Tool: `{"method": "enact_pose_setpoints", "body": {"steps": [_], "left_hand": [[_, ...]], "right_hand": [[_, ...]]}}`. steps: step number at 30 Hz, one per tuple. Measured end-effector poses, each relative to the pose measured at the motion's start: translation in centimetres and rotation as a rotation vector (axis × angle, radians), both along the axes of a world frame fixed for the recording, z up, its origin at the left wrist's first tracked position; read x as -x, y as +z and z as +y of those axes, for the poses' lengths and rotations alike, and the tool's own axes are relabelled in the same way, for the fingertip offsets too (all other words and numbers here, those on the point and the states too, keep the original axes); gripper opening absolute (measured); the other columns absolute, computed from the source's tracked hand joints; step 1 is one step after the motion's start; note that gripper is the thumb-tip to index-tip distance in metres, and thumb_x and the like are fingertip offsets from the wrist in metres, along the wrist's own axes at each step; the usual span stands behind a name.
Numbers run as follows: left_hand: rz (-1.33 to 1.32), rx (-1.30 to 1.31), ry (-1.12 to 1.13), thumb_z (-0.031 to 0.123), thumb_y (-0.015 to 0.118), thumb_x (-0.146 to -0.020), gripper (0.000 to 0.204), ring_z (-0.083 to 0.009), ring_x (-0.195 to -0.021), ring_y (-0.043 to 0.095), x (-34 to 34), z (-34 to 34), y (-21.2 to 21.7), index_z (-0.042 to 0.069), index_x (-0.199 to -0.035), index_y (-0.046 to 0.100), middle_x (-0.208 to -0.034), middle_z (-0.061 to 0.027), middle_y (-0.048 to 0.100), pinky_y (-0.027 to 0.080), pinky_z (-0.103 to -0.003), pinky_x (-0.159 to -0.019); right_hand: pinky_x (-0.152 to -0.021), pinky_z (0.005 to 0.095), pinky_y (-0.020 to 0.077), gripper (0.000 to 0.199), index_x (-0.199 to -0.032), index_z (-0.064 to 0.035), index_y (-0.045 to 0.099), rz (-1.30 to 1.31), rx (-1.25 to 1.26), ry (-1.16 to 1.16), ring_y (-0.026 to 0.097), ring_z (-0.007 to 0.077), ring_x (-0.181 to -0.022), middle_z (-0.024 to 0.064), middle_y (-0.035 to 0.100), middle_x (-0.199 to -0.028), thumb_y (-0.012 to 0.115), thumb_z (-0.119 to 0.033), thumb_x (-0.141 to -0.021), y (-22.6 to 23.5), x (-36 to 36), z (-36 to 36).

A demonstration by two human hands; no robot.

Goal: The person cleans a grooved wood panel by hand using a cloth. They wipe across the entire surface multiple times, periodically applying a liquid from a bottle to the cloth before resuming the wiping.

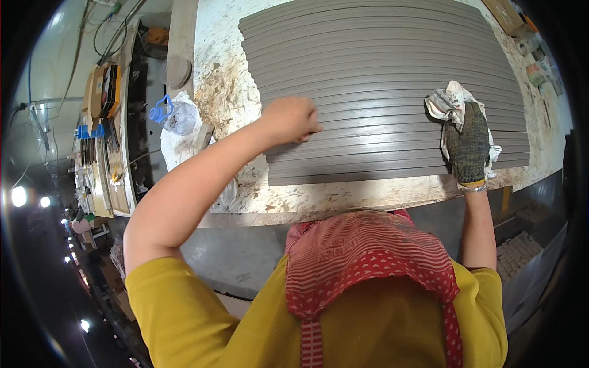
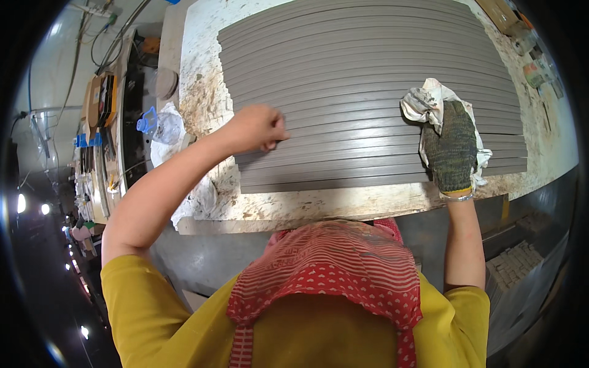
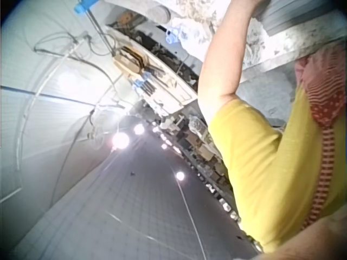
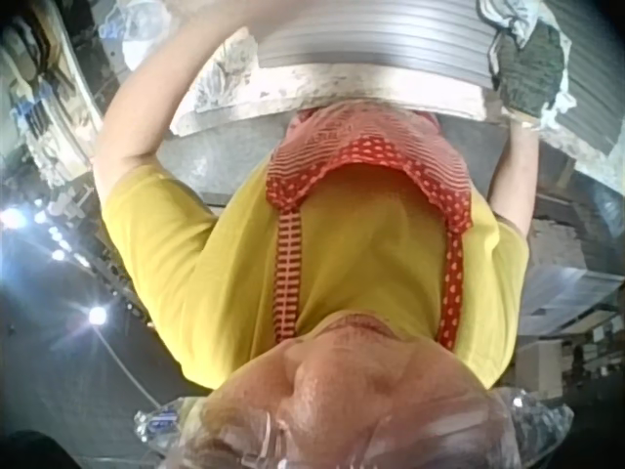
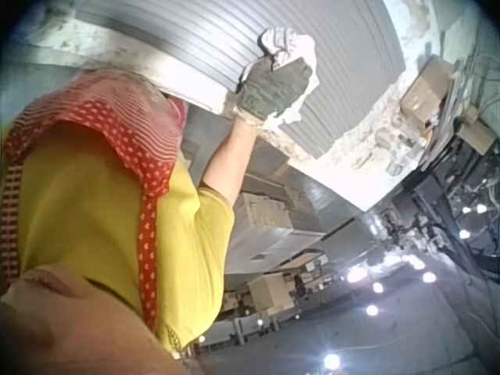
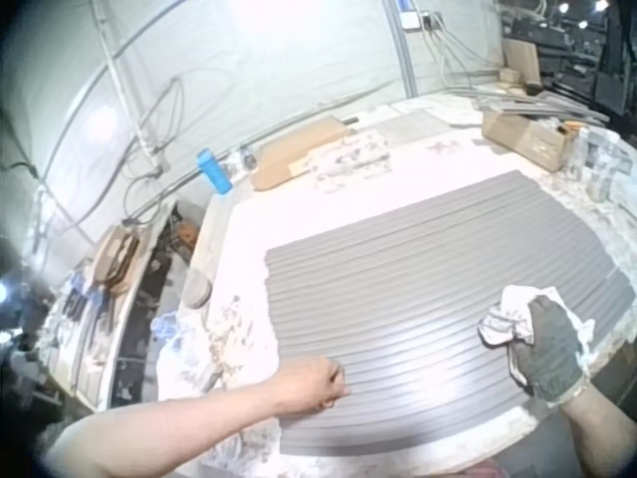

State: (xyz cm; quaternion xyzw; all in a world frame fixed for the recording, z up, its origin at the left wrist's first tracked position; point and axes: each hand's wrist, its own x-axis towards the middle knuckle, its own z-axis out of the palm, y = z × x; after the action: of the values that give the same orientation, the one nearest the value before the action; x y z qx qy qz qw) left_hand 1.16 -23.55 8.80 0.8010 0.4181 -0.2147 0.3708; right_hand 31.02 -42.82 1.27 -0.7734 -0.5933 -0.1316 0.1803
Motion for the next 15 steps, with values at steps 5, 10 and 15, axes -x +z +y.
{"method": "enact_pose_setpoints", "body": {"steps": [5, 10, 15], "left_hand": [[0.019, -0.021, -0.084, 0.020, 0.067, -0.086, 0.026, -0.0131, -0.054, 0.063, 1.2, 0.8, -0.3, 0.005, -0.068, 0.057, -0.058, -0.0034, 0.063, 0.049, -0.027, -0.055], [0.049, -0.109, 0.064, 0.029, 0.064, -0.085, 0.028, -0.0190, -0.073, 0.065, 8.9, 2.1, 0.3, 0.001, -0.081, 0.063, -0.077, -0.0113, 0.068, 0.049, -0.032, -0.067], [-0.477, -0.184, 0.738, 0.045, 0.044, -0.096, 0.064, -0.0308, -0.125, 0.043, 11.2, -1.8, -3.4, -0.001, -0.140, 0.035, -0.138, -0.0205, 0.044, 0.034, -0.037, -0.104]], "right_hand": [[-0.101, 0.0446, 0.0395, 0.047, -0.124, 0.0033, 0.051, 0.019, -0.003, 0.013, 0.053, 0.0393, -0.114, 0.0241, 0.057, -0.119, 0.063, -0.017, -0.084, -0.3, -0.2, 0.1], [-0.099, 0.0449, 0.0412, 0.046, -0.120, 0.0017, 0.055, 0.043, -0.093, 0.025, 0.057, 0.0379, -0.108, 0.0229, 0.059, -0.116, 0.069, -0.014, -0.079, -0.4, -0.2, 0.2], [-0.099, 0.0406, 0.0414, 0.052, -0.126, 0.0044, 0.049, 0.328, 0.059, 0.036, 0.054, 0.0362, -0.114, 0.0236, 0.057, -0.120, 0.066, -0.015, -0.082, 1.4, -1.1, -0.8]]}}
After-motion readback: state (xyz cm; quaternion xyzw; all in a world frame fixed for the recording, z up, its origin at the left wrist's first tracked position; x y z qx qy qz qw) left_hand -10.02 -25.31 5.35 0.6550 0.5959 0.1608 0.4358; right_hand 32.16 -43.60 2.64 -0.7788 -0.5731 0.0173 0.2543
